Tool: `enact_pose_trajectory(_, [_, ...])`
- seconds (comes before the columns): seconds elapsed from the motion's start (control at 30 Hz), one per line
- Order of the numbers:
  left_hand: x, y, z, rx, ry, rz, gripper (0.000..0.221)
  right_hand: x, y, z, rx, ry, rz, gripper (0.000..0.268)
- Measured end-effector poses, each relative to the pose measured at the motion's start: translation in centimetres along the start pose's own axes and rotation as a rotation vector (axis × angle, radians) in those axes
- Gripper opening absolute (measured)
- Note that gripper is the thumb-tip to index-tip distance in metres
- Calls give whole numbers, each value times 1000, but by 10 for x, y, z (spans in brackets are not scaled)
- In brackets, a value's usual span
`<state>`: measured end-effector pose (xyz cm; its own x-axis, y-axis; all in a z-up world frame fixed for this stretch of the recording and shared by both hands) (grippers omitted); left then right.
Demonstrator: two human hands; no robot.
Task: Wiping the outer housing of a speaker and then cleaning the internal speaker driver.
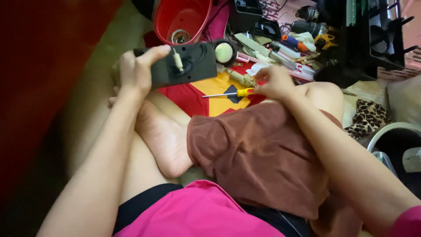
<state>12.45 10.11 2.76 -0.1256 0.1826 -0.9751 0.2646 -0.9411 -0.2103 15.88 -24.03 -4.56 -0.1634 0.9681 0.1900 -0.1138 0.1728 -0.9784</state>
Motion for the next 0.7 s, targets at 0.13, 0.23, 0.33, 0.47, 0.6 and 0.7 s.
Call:
enact_pose_trajectory(0.13, [38, 19, -22, 80, -115, 230, 44, -2, 42, -18, 158, -68, 234, 32])
enact_pose_trajectory(0.23, [49, 14, -27, 55, -162, 224, 49, 10, 46, -21, 188, -163, 354, 31])
enact_pose_trajectory(0.33, [57, 18, -38, 86, -165, 175, 57, 16, 36, -16, 125, -243, 423, 24])
enact_pose_trajectory(0.47, [66, 17, -39, 66, -232, 64, 65, -9, 18, -10, -30, -119, 99, 23])
enact_pose_trajectory(0.6, [60, 23, -32, 112, -272, 65, 64, -48, -3, -7, -249, 68, -128, 27])
enact_pose_trajectory(0.7, [62, 38, -26, 165, -337, 47, 53, -78, -8, -11, -374, 177, -113, 27])
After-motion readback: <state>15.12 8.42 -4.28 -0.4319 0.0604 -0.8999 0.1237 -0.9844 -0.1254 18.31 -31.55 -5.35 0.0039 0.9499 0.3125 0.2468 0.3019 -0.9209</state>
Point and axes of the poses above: each hand's wrist, its own z-axis away from the middle knuckle, its own y-axis out of the palm, x = y × z, the point moved 10 cm from there along -z, towards the middle knuckle, and after that the axes turned 9 degrees about z, right-handed, at the moved point
